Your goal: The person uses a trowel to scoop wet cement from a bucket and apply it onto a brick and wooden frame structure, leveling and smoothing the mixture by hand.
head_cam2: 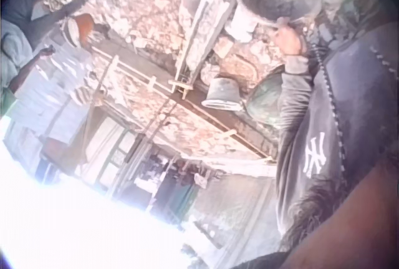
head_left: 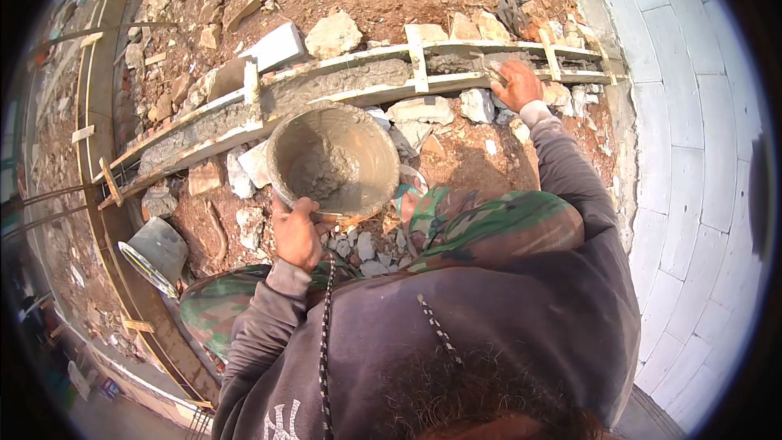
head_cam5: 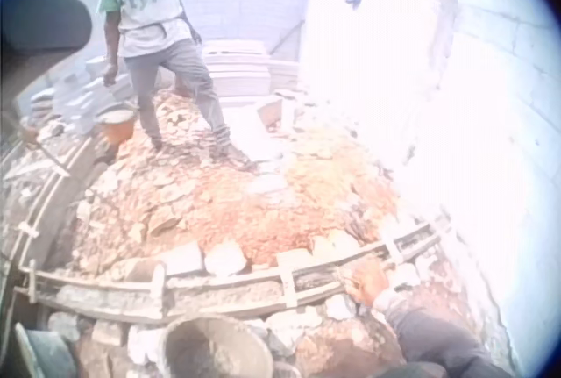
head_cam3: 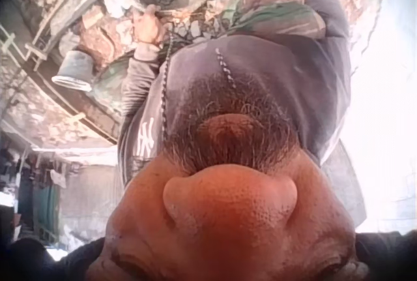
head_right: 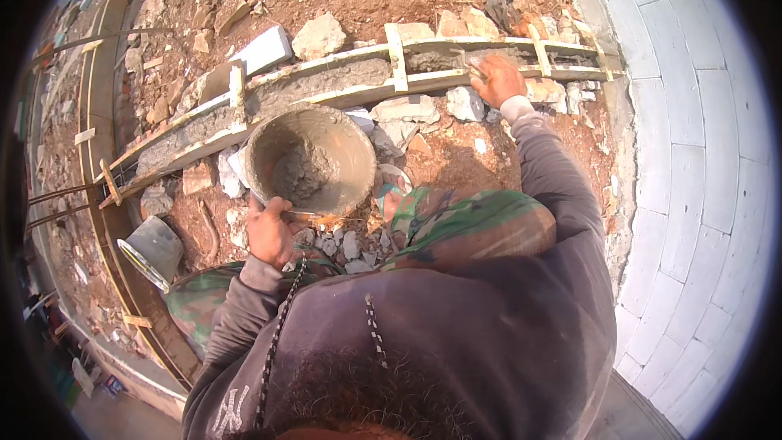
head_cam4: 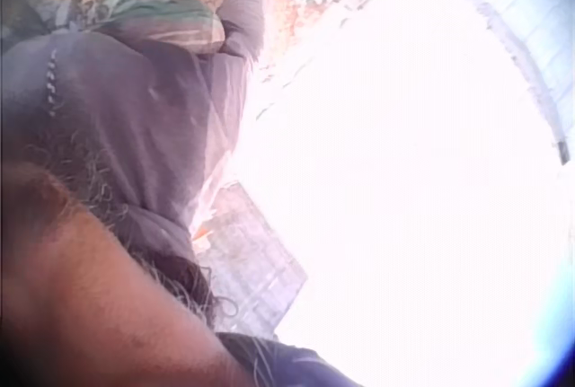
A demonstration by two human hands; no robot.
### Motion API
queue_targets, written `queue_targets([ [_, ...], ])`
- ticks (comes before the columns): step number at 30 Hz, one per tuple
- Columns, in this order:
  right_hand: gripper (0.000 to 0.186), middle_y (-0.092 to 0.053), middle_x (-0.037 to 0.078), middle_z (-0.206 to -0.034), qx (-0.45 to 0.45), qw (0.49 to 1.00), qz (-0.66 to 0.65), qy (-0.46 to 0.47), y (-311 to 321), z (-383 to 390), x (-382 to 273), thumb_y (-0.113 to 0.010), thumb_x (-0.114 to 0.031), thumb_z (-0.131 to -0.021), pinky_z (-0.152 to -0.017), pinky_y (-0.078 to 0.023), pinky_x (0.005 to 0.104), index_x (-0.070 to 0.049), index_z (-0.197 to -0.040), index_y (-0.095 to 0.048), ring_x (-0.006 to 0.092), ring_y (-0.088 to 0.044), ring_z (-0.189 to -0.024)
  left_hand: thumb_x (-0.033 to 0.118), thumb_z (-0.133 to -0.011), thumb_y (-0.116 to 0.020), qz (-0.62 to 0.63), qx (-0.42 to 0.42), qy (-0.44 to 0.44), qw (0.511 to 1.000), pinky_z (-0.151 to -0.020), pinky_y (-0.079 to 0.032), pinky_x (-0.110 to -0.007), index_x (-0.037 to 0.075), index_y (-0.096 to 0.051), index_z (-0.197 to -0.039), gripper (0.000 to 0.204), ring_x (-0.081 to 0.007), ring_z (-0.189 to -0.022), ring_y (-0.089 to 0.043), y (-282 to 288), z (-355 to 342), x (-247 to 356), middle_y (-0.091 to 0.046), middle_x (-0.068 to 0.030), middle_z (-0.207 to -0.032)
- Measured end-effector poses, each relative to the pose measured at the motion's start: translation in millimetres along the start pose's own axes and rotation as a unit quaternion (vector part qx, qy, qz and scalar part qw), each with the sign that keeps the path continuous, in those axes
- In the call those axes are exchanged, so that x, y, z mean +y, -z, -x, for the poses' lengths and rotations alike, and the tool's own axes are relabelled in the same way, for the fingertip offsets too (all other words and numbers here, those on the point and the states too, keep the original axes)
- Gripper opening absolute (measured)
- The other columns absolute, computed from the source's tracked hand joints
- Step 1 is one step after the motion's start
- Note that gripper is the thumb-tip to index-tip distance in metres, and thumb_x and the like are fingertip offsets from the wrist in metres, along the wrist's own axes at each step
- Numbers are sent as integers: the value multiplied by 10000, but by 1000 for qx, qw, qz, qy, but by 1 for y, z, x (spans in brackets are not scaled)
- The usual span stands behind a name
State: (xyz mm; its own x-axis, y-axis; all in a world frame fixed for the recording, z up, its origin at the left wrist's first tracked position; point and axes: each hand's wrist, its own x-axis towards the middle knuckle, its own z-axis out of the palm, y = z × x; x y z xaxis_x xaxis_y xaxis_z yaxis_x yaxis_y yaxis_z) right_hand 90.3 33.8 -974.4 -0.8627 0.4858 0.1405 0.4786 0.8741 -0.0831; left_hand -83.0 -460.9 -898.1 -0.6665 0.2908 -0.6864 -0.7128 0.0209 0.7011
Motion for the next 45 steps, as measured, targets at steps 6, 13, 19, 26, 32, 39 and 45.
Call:
queue_targets([
  [6,350,-697,165,-1091,-13,990,-131,48,81,8,-124,-753,-242,-902,-836,-559,428,-82,-1213,-727,368,-685,-985,-27,-893,-513,-19,-52,-80,995,-627,-643,-384,85,-446,-1400,523,-226,-781,-679,32,0,12,-598,-101,-1043],
  [13,327,-651,156,-976,-89,940,55,325,111,-19,-305,-639,-163,-894,-766,-590,462,-52,-1199,-674,340,-695,-949,-88,-897,-511,-89,-90,-197,972,-788,-527,-234,-60,-306,-1568,702,-143,-1002,-648,18,35,37,-642,-134,-1284],
  [19,343,-648,161,-1046,-133,930,43,339,147,-11,-338,-610,-115,-871,-793,-592,434,12,-1186,-657,319,-681,-1008,-84,-871,-522,-181,-72,-404,894,-1114,-410,-341,-104,-273,-1574,746,-265,-1335,-520,20,45,82,-521,-262,-1454],
  [26,316,-749,188,-971,-140,949,87,270,185,-77,-349,-692,-159,-834,-764,-607,461,-8,-1109,-725,355,-749,-933,-99,-853,-498,-158,-107,-436,880,-1160,-371,-340,-76,-247,-1600,789,-266,-1423,-437,-11,51,102,-397,-251,-1560],
  [32,364,-703,143,-791,-405,852,-249,218,102,-82,-269,-655,-250,-920,-596,-562,393,18,-1157,-721,238,-685,-666,-93,-884,-474,-130,-196,-398,887,-1054,-470,-298,-96,-231,-1593,749,-207,-1324,-519,-29,39,106,-474,-207,-1500],
  [39,383,-661,19,-801,-535,715,-450,-29,94,-35,-230,-622,-224,-1009,-477,-465,249,-1,-1319,-644,57,-570,-582,-38,-934,-488,-47,-198,-202,958,-655,-642,-322,66,-385,-1513,597,-193,-843,-718,-44,4,73,-658,-112,-1098],
  [45,356,-693,36,-836,-499,709,-494,-59,129,-43,-157,-613,-132,-995,-466,-482,239,-2,-1326,-638,69,-600,-568,-24,-895,-504,0,-121,-90,989,-551,-615,-312,96,-445,-1433,555,-200,-774,-702,-57,-8,58,-644,-91,-1044],
])
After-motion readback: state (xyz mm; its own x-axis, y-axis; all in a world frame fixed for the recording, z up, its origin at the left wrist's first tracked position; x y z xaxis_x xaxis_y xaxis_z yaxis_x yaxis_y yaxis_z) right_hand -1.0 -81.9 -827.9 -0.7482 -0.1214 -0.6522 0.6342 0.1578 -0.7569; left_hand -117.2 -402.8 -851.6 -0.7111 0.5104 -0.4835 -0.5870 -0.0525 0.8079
